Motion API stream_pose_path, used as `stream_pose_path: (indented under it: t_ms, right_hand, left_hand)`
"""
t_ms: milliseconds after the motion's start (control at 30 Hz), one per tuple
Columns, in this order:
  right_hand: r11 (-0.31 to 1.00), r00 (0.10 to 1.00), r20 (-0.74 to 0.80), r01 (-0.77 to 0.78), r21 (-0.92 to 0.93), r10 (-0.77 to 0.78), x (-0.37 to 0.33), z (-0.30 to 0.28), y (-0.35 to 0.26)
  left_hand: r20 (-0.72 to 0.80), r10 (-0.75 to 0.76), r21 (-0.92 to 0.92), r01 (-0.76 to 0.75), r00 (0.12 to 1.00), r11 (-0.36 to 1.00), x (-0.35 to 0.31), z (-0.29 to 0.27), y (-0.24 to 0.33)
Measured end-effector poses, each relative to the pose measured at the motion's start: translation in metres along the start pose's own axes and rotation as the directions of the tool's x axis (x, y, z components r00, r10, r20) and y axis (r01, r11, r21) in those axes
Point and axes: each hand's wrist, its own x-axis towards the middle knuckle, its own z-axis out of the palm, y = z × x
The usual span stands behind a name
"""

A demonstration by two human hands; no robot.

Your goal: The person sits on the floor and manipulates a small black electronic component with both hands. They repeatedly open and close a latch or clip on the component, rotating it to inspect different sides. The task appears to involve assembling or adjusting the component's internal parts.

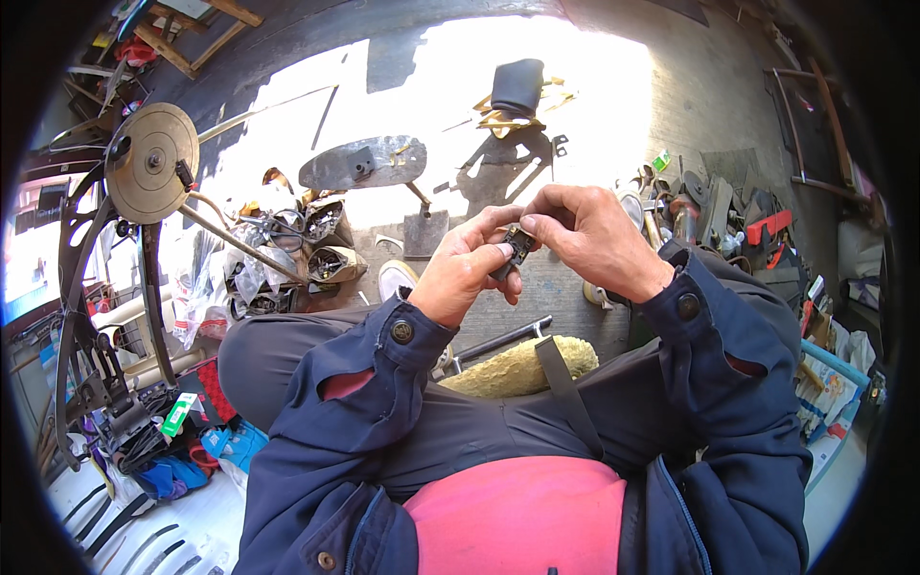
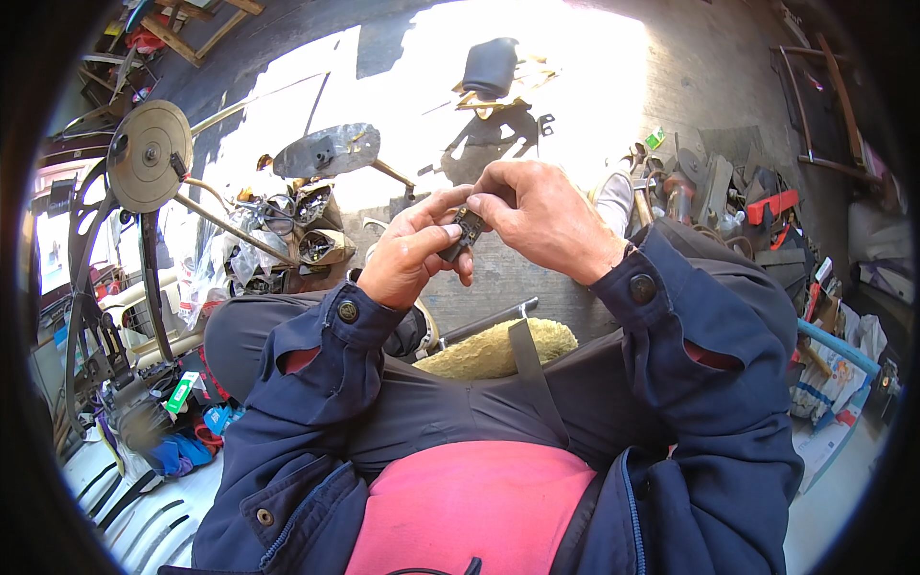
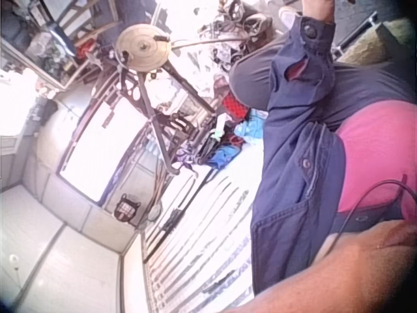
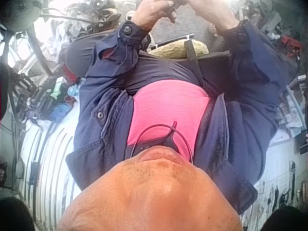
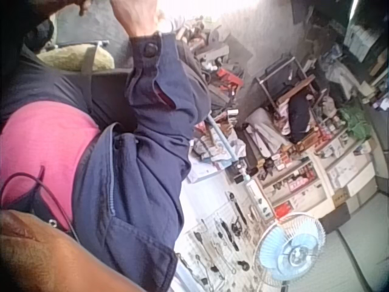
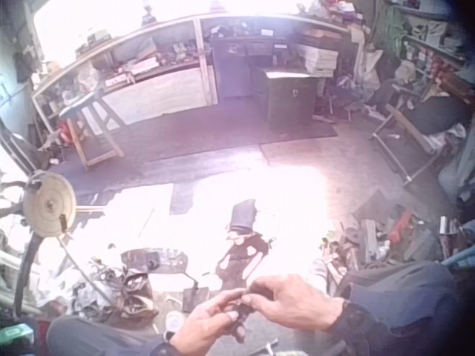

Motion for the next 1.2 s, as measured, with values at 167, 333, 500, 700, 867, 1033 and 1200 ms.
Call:
stream_pose_path:
  t_ms: [167, 333, 500, 700, 867, 1033, 1200]
  right_hand:
    - [1.0, 1.0, -0.002, -0.009, 0.003, 0.009, 0.0001, -0.0006, -0.0014]
    - [1.0, 1.0, -0.014, -0.01, 0.014, 0.01, -0.0006, -0.0008, -0.0027]
    - [1.0, 1.0, -0.013, 0.0, 0.012, 0.0, -0.0006, -0.0011, -0.0008]
    - [1.0, 1.0, -0.018, 0.02, 0.02, -0.02, 0.0001, -0.0004, 0.0012]
    - [0.999, 0.999, -0.04, 0.034, 0.008, -0.034, -0.0004, -0.0013, 0.0003]
    - [1.0, 0.999, -0.033, 0.013, 0.023, -0.013, 0.0001, -0.0017, 0.0007]
    - [0.997, 1.0, -0.029, -0.007, 0.078, 0.009, -0.0002, -0.0017, 0.0013]
  left_hand:
    - [0.024, -0.001, -0.037, 0.002, 1.0, 0.999, -0.0003, -0.0004, 0.0014]
    - [0.023, 0.001, -0.037, 0.0, 1.0, 0.999, -0.0006, 0.0006, 0.0021]
    - [0.021, 0.006, -0.028, -0.006, 1.0, 1.0, -0.001, 0.0, 0.0011]
    - [0.042, 0.02, -0.025, -0.019, 0.999, 1.0, 0.0011, -0.0019, -0.0007]
    - [0.048, 0.035, -0.035, -0.033, 0.998, 0.999, 0.0004, -0.0004, 0.0001]
    - [0.039, 0.038, -0.064, -0.036, 0.999, 0.997, 0.0013, 0.0022, -0.0002]
    - [0.051, 0.028, -0.065, -0.025, 0.998, 0.998, 0.001, 0.001, -0.0006]
